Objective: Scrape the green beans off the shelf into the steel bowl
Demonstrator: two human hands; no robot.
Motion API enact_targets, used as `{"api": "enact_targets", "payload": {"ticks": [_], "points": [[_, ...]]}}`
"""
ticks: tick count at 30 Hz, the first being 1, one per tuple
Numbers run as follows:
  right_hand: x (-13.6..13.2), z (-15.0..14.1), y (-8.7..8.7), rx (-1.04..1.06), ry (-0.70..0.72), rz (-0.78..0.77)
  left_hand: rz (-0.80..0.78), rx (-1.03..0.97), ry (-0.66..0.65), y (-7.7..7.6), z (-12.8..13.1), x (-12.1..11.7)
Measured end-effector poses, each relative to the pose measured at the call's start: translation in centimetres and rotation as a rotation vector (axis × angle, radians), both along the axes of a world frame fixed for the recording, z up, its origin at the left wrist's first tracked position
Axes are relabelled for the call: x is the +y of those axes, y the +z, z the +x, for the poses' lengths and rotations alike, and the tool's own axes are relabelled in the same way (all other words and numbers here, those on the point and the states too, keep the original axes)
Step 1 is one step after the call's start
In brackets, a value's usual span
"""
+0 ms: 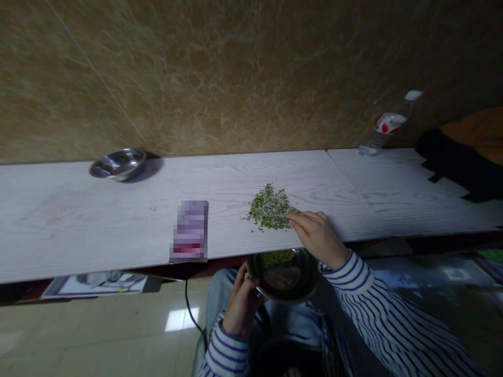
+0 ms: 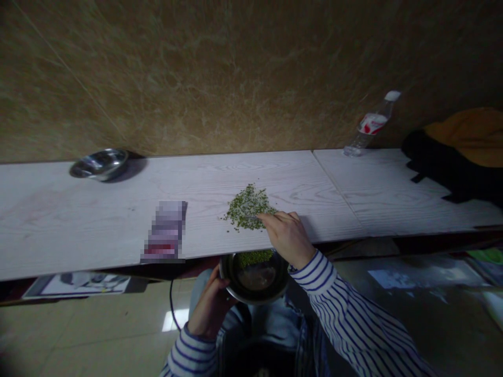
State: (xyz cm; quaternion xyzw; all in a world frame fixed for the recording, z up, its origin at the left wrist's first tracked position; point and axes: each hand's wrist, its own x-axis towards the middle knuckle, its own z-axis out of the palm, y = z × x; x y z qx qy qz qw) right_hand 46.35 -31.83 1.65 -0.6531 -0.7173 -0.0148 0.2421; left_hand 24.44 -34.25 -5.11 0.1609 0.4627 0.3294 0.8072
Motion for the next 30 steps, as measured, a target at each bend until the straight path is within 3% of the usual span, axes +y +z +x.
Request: {"api": "enact_targets", "payload": {"ticks": [6, 14, 30], "points": [[-0.6, 0.6, -0.2, -0.005, -0.055, 0.008, 0.018, -0.015, 0.001, 0.1, 0.0, -0.4], [-2.0, -0.4, 0.0, 0.001, -0.005, -0.008, 0.025, -0.016, 0.02, 0.6, 0.1, -0.6], [-4.6, 0.8, -0.4, -0.005, -0.035, 0.015, 0.023, -0.028, 0.007, 0.7, 0.2, -0.9]]}}
